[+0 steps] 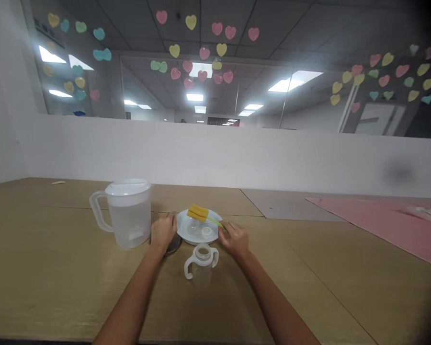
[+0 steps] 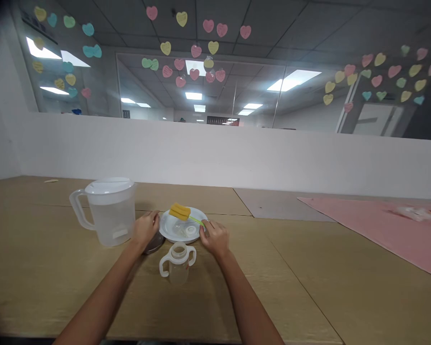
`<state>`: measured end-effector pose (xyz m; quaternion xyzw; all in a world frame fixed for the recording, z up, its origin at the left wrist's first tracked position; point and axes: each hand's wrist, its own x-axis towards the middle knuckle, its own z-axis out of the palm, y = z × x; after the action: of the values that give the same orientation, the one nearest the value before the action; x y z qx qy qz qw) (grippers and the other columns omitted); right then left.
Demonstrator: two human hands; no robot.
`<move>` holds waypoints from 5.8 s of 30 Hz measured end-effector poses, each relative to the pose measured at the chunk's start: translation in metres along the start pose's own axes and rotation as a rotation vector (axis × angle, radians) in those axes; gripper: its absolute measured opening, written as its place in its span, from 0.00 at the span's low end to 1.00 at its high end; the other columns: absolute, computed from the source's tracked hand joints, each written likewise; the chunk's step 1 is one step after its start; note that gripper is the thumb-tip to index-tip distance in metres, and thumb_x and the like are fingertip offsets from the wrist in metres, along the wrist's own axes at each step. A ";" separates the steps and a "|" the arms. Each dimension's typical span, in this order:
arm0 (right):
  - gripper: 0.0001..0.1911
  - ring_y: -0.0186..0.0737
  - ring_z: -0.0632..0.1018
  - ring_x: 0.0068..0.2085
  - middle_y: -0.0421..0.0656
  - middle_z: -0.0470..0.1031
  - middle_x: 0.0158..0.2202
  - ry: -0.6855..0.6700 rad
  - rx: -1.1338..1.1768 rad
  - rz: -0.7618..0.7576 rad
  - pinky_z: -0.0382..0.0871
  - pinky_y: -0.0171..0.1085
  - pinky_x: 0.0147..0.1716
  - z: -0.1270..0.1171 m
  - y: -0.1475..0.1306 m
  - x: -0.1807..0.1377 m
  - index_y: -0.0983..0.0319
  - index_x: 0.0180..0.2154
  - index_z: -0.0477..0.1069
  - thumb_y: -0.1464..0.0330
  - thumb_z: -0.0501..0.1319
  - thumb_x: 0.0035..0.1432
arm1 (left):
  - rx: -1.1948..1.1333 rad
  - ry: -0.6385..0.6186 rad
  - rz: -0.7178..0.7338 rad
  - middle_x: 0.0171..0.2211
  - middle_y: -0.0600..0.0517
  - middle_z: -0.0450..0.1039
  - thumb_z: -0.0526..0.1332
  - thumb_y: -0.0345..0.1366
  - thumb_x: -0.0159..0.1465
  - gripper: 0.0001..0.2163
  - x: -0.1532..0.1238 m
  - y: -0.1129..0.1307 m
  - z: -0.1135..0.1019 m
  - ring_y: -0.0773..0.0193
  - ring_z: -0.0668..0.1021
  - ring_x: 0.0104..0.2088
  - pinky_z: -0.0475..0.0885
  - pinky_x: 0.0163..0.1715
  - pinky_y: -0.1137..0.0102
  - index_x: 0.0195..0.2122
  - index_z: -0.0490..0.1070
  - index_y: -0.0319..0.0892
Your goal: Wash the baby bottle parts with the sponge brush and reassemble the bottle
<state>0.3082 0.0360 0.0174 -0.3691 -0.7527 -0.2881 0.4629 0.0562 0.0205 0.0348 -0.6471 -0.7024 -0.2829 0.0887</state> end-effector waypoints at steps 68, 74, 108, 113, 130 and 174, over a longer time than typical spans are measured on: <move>0.10 0.30 0.69 0.24 0.40 0.70 0.22 0.023 -0.158 -0.277 0.55 0.34 0.26 -0.009 0.003 0.000 0.63 0.39 0.74 0.66 0.56 0.62 | -0.314 0.490 0.407 0.47 0.42 0.72 0.49 0.42 0.66 0.19 -0.026 0.015 0.031 0.58 0.75 0.45 0.68 0.43 0.67 0.55 0.63 0.39; 0.11 0.30 0.70 0.24 0.41 0.71 0.21 0.072 -0.132 -0.196 0.55 0.34 0.26 -0.005 0.000 0.003 0.64 0.38 0.75 0.66 0.55 0.62 | -0.179 0.741 0.436 0.52 0.42 0.66 0.56 0.37 0.64 0.14 -0.022 0.011 0.033 0.55 0.71 0.50 0.66 0.46 0.62 0.51 0.69 0.47; 0.13 0.30 0.72 0.23 0.42 0.74 0.22 0.075 0.019 -0.046 0.58 0.31 0.26 0.006 0.004 -0.004 0.64 0.33 0.74 0.66 0.53 0.62 | 0.166 0.061 -0.186 0.52 0.40 0.64 0.55 0.28 0.58 0.26 -0.009 -0.019 0.026 0.55 0.75 0.45 0.69 0.41 0.64 0.59 0.54 0.41; 0.14 0.30 0.71 0.22 0.42 0.74 0.21 0.067 0.019 -0.039 0.58 0.32 0.25 0.003 0.003 -0.003 0.64 0.33 0.74 0.66 0.53 0.63 | 0.103 0.042 -0.164 0.44 0.40 0.71 0.54 0.28 0.59 0.26 -0.007 -0.019 0.027 0.53 0.75 0.46 0.69 0.41 0.65 0.59 0.51 0.35; 0.15 0.31 0.71 0.22 0.42 0.74 0.22 0.060 -0.034 0.026 0.58 0.31 0.25 0.004 0.008 -0.006 0.64 0.32 0.74 0.65 0.52 0.63 | -0.302 -0.253 0.178 0.36 0.49 0.78 0.59 0.36 0.56 0.13 0.005 0.043 0.019 0.57 0.76 0.42 0.67 0.43 0.66 0.43 0.74 0.43; 0.12 0.31 0.73 0.23 0.42 0.75 0.22 -0.010 -0.073 -0.097 0.59 0.31 0.25 -0.001 0.003 -0.010 0.64 0.32 0.74 0.64 0.55 0.60 | -0.650 0.411 0.125 0.39 0.45 0.70 0.55 0.44 0.61 0.12 -0.018 -0.006 0.017 0.56 0.73 0.42 0.69 0.45 0.61 0.39 0.69 0.41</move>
<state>0.3141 0.0332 0.0087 -0.3504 -0.7607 -0.3358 0.4309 0.0573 0.0143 0.0103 -0.6130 -0.5029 -0.6084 0.0349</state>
